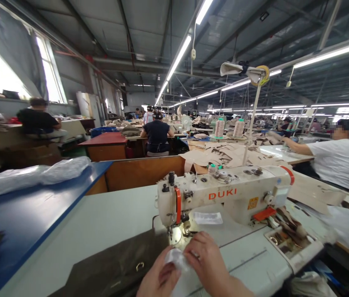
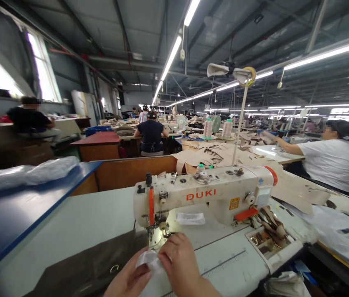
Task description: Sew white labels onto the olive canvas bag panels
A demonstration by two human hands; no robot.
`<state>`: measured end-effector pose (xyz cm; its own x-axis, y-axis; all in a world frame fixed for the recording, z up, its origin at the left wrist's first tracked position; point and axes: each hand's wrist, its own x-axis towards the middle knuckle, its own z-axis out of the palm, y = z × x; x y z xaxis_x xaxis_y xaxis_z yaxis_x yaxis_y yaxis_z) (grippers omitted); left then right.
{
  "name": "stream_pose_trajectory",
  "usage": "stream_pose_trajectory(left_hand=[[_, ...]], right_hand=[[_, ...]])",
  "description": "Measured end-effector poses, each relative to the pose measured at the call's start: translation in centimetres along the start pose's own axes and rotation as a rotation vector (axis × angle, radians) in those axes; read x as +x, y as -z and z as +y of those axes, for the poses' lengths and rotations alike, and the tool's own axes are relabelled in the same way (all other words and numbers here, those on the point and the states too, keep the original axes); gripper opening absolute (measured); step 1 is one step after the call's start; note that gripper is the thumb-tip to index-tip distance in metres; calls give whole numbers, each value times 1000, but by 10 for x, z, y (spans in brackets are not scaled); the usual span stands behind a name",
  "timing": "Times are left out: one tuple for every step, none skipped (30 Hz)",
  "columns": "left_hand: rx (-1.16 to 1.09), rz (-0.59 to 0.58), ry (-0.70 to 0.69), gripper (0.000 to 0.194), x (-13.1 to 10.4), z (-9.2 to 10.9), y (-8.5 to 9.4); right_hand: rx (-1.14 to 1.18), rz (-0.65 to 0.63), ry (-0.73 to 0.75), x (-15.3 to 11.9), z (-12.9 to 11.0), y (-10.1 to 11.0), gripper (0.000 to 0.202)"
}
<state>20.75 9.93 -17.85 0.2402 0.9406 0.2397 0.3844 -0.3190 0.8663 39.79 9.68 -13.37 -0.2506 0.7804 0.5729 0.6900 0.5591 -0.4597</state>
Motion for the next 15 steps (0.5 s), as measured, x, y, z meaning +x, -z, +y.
stream_pose_trajectory(left_hand=[[-20, 0, 33, 48, 0, 0, -2], [-33, -11, 71, 45, 1, 0, -4], [-48, -21, 117, 42, 1, 0, -4], [-69, -24, 168, 39, 1, 1, -4], [-96, -20, 215, 39, 2, 2, -4], [-121, -7, 253, 40, 2, 3, -3], [-134, 10, 277, 41, 3, 5, -2], [-134, 25, 289, 42, 4, 7, 0], [-131, 39, 296, 43, 5, 9, 3], [-128, 50, 301, 45, 6, 12, 7], [-122, 62, 305, 46, 7, 15, 10], [-111, 75, 304, 46, 7, 19, 15], [-93, 92, 298, 44, 6, 23, 19], [-66, 111, 289, 42, 5, 27, 22], [-32, 130, 276, 40, 4, 30, 25]], right_hand=[[17, -3, -9, -2, -3, -8, 11], [32, -11, -16, -5, -5, -16, 12], [48, -20, -21, -7, -6, -22, 13], [70, -28, -28, -9, -6, -27, 12], [103, -30, -43, -11, -6, -30, 12], [150, -31, -64, -13, -5, -33, 12], [210, -29, -93, -13, -4, -34, 12], [278, -31, -125, -14, -2, -35, 11], [353, -28, -169, -13, 0, -36, 9], [433, -22, -226, -13, 3, -37, 8], [516, -16, -290, -13, 5, -38, 12], [603, -15, -366, -13, 7, -40, 19], [692, -26, -453, -13, 9, -42, 26], [773, -52, -539, -14, 10, -45, 33], [831, -83, -609, -14, 11, -48, 39]])
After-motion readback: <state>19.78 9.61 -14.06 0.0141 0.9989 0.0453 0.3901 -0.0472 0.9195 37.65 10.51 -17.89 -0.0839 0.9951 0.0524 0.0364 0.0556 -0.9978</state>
